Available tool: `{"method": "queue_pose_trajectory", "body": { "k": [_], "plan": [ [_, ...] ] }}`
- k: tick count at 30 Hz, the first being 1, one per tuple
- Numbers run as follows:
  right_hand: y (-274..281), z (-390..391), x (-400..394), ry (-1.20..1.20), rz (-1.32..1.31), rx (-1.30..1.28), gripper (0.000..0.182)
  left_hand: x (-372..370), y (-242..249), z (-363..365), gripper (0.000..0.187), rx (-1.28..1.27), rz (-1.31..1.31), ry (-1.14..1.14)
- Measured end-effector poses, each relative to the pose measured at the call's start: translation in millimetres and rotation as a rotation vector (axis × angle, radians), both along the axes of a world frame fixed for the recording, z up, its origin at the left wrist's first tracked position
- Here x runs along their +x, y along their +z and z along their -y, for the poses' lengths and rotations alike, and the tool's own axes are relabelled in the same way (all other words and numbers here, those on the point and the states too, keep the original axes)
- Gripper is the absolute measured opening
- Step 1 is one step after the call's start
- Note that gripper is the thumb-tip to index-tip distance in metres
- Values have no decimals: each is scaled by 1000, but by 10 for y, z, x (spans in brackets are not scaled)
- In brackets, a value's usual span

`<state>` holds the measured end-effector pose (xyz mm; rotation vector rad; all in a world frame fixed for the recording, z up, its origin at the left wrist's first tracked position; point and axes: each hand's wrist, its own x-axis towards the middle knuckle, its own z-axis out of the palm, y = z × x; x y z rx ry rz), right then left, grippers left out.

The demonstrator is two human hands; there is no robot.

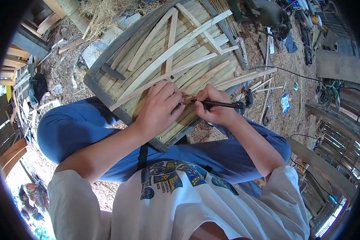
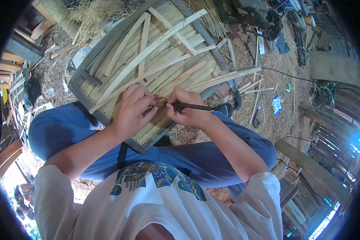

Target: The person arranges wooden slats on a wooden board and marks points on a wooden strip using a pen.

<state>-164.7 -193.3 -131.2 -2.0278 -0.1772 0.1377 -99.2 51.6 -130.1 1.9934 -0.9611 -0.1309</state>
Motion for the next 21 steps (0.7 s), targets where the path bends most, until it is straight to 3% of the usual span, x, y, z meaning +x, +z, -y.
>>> {"method": "queue_pose_trajectory", "body": {
  "k": [21],
  "plan": [
    [3, 12, 18, 13, 11, -12, 25, 0, 71, -3, 24, 5, 43, 10]
  ]
}}
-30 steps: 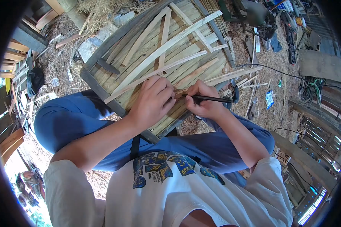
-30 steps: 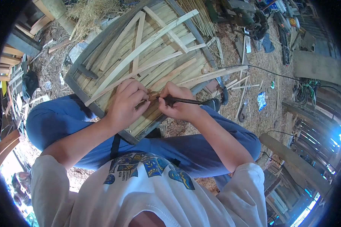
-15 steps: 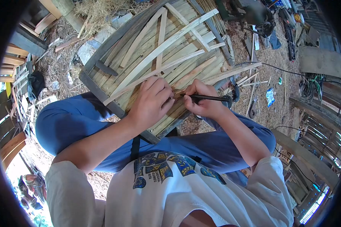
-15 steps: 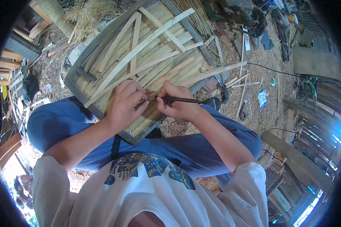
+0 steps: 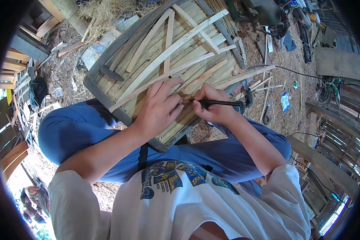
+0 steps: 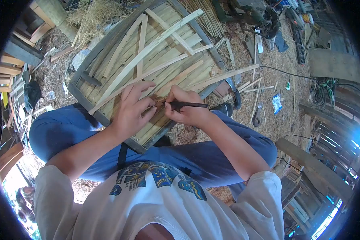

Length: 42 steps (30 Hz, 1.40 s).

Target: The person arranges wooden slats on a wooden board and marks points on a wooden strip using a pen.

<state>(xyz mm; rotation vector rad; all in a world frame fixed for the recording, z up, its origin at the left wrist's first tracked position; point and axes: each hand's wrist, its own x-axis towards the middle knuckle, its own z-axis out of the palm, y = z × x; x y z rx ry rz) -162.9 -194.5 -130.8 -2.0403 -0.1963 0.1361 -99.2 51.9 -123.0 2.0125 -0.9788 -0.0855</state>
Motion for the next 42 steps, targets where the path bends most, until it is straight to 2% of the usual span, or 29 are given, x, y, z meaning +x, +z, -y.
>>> {"method": "queue_pose_trajectory", "body": {
  "k": [7, 16, 22, 42],
  "plan": [
    [18, -15, -15, -14, -48, 9, 25, 12, -83, 7, 22, -27, -89, -70],
    [51, -3, 2, 4, -59, -7, 24, 2, -65, -4, 21, -2, -86, -68],
    [57, 19, 14, 31, -15, -23, 24, 28, 4, -3, 22, 43, 53, -42],
    [35, 10, 11, 12, -50, -4, 25, 26, -39, 2, 20, 41, -47, -80]
  ]
}}
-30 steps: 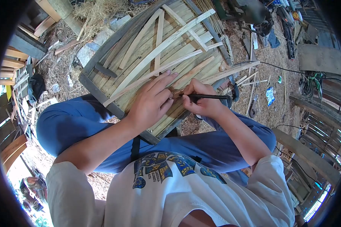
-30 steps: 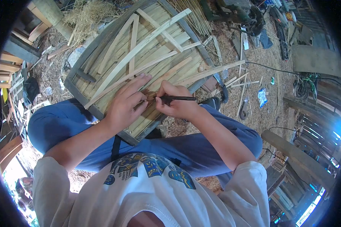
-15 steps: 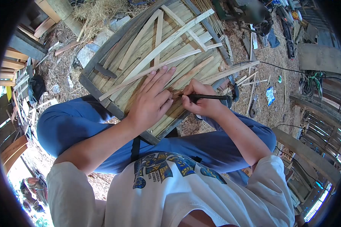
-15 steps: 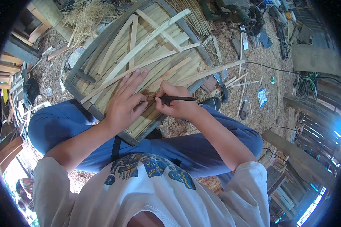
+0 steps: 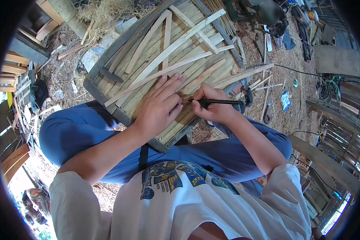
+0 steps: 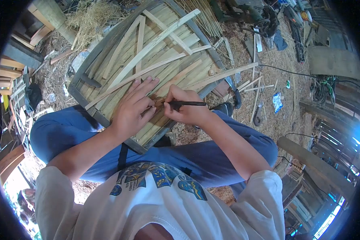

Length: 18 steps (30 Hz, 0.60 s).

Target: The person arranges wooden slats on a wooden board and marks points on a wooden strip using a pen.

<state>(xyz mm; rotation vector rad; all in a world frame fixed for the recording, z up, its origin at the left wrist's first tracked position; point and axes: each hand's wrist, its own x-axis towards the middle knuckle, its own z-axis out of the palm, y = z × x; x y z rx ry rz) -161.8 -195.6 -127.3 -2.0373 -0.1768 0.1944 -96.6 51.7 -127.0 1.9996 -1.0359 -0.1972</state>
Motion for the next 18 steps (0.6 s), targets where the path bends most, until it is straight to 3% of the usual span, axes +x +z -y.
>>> {"method": "queue_pose_trajectory", "body": {
  "k": [18],
  "plan": [
    [-17, -3, 1, 3, 35, 12, 25, -4, -4, 0, 19, 4, 4, 10]
  ]
}}
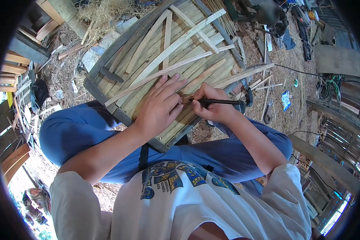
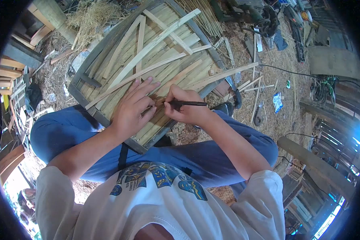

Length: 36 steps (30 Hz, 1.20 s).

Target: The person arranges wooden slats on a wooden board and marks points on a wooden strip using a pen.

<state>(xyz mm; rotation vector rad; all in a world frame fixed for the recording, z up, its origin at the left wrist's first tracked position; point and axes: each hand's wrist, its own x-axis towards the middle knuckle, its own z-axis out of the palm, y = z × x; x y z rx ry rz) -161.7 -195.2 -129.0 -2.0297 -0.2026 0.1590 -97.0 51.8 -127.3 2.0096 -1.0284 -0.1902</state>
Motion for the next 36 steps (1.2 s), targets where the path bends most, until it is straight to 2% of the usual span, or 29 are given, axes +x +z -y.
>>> {"method": "queue_pose_trajectory", "body": {
  "k": [36],
  "plan": [
    [25, 22, 14, 20, -32, -24, 26, 2, 10, 2, 19, -8, -3, -4]
  ]
}}
